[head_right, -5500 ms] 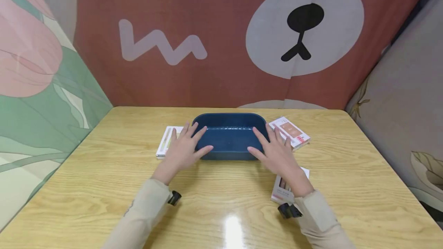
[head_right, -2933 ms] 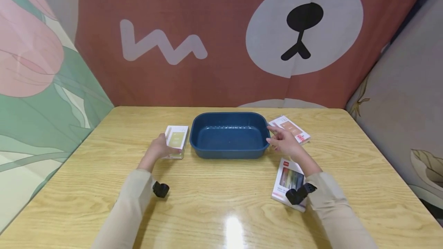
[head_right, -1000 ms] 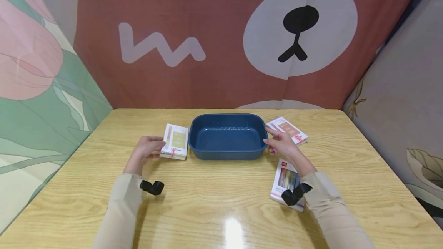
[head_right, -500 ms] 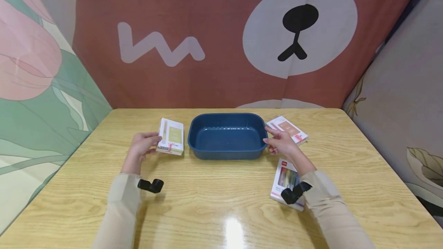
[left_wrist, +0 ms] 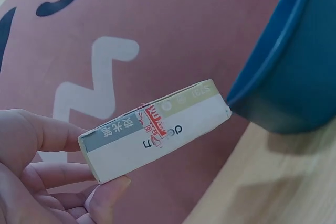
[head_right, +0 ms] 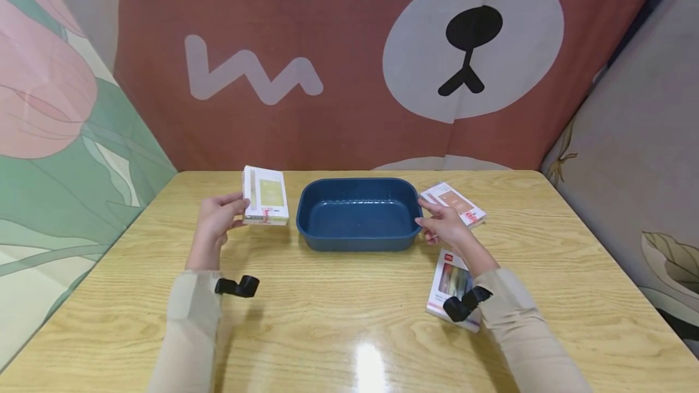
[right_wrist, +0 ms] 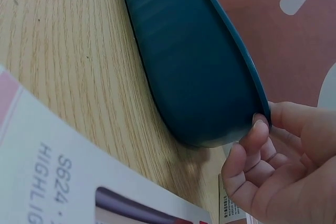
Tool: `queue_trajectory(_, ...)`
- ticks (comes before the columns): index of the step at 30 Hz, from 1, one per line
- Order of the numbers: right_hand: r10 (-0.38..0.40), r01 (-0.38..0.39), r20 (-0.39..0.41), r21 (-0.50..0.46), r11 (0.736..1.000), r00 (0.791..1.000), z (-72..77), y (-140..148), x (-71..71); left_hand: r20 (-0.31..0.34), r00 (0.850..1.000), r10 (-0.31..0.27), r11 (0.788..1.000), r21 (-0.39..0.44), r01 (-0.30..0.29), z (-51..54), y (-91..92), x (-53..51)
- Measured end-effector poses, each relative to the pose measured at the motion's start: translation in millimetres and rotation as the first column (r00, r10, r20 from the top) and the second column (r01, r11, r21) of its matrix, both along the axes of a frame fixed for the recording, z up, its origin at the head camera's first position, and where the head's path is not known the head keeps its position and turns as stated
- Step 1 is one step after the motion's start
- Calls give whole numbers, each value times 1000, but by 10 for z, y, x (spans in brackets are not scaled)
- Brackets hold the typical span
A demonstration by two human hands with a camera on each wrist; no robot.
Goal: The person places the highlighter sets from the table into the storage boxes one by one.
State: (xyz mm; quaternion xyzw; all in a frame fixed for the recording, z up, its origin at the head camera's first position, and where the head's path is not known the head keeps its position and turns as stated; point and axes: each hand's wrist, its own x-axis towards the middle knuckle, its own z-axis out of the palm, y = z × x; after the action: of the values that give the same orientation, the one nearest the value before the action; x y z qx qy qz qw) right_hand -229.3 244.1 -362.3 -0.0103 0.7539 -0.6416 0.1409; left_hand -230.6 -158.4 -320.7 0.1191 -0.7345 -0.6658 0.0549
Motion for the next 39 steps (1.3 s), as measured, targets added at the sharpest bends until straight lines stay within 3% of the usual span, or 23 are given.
queue_trajectory(6, -4, 4, 13, -14, 1000, 1000, 0, 3, -1, -35, 999, -29, 1000, 3, 29, 100, 115, 25)
queue_trajectory(12, -3, 4, 25, -28, 1000, 1000, -2, 6, 0, -44, 998, -45, 999, 11, 45, 138, 253, 9)
queue_trajectory(30, -12, 14, 39, -47, 999, 999, -20, 5, -4, -13, 994, -108, 994, -32, 108, -12, 547, -55)
queue_trajectory(39, -8, 10, 36, -52, 999, 999, -30, 11, -1, -25, 990, -136, 985, -107, 132, -94, 742, -89)
